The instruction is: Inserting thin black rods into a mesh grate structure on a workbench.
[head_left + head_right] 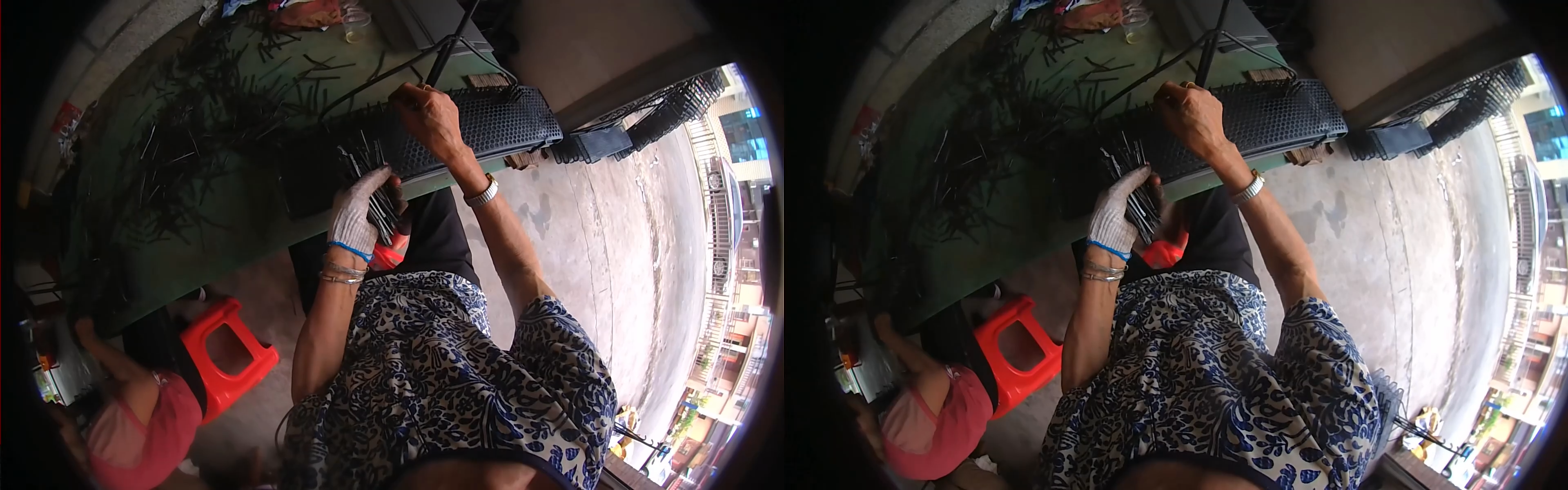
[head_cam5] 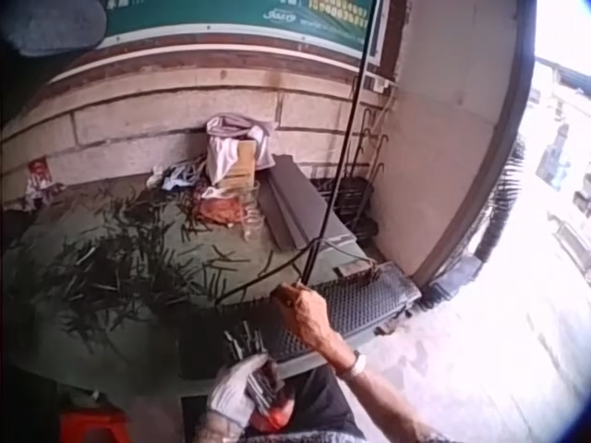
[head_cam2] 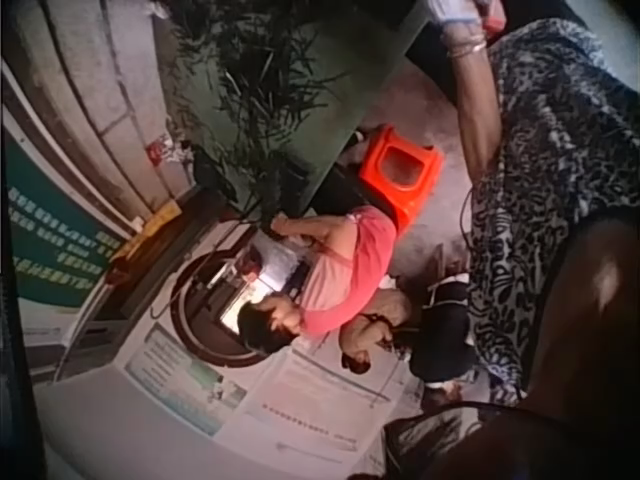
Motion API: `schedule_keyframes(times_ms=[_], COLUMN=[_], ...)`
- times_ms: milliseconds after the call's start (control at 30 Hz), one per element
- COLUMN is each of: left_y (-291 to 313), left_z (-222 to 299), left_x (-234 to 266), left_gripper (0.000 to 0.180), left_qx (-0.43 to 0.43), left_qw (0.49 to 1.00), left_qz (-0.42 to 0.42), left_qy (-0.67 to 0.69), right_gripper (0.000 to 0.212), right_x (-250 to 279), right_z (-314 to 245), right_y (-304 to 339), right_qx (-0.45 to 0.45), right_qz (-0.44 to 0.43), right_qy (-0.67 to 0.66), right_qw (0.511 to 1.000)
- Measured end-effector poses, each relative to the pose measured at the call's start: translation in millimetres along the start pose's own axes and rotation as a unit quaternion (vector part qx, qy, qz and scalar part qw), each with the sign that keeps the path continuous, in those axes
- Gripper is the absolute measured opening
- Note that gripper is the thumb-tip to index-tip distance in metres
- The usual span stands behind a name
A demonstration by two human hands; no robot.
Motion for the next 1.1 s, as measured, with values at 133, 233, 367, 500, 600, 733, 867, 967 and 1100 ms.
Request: schedule_keyframes(times_ms=[133,233,367,500,600,733,867,967,1100], left_y=[-2.1,-3.7,-0.5,-2.4,-3.5,-4.3,-5.9,-4.8,-3.4], left_z=[-3.1,-2.7,-2.4,-4.1,-1.4,-4.9,-5.5,-2.1,-0.9], left_x=[2.6,3.5,6.5,-1.8,-5.3,-3.5,0.7,-2.0,-6.0], left_gripper=[0.015,0.014,0.012,0.013,0.016,0.018,0.018,0.021,0.02], left_qx=[0.007,0.009,0.025,0.01,-0.015,0.016,0.021,0.004,-0.017], left_qw=[0.999,0.998,0.999,0.999,0.999,1.0,1.0,0.999,0.998], left_qz=[0.007,0.008,-0.021,-0.026,-0.047,-0.014,-0.007,-0.03,-0.004], left_qy=[0.046,0.055,0.024,0.017,-0.01,-0.003,0.0,-0.035,-0.064], right_gripper=[0.018,0.023,0.029,0.029,0.028,0.025,0.018,0.015,0.014], right_x=[-12.2,-1.2,2.1,-1.8,7.9,-3.8,-3.4,0.0,-2.7], right_z=[0.2,2.6,-16.1,-21.8,-28.0,-17.4,-23.7,-25.5,-22.0], right_y=[0.9,5.5,30.0,43.6,38.7,39.0,38.2,36.8,38.0], right_qx=[0.022,-0.009,-0.119,-0.164,-0.087,-0.134,-0.115,-0.096,-0.116], right_qz=[-0.012,0.02,-0.239,-0.265,-0.269,-0.315,-0.323,-0.293,-0.313], right_qy=[0.018,-0.046,-0.288,-0.394,-0.326,-0.394,-0.401,-0.412,-0.418], right_qw=[1.0,0.999,0.919,0.865,0.902,0.853,0.849,0.857,0.845])
Point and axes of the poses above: each hand's wrist, its own y-axis away from the middle knuckle, its own x-axis out of the back of the hand, z = x × y, the point moved 8 cm from there along -y, towards the middle knuckle, and after that the axes turned 8 degrees about y, right-handed, at the moved point
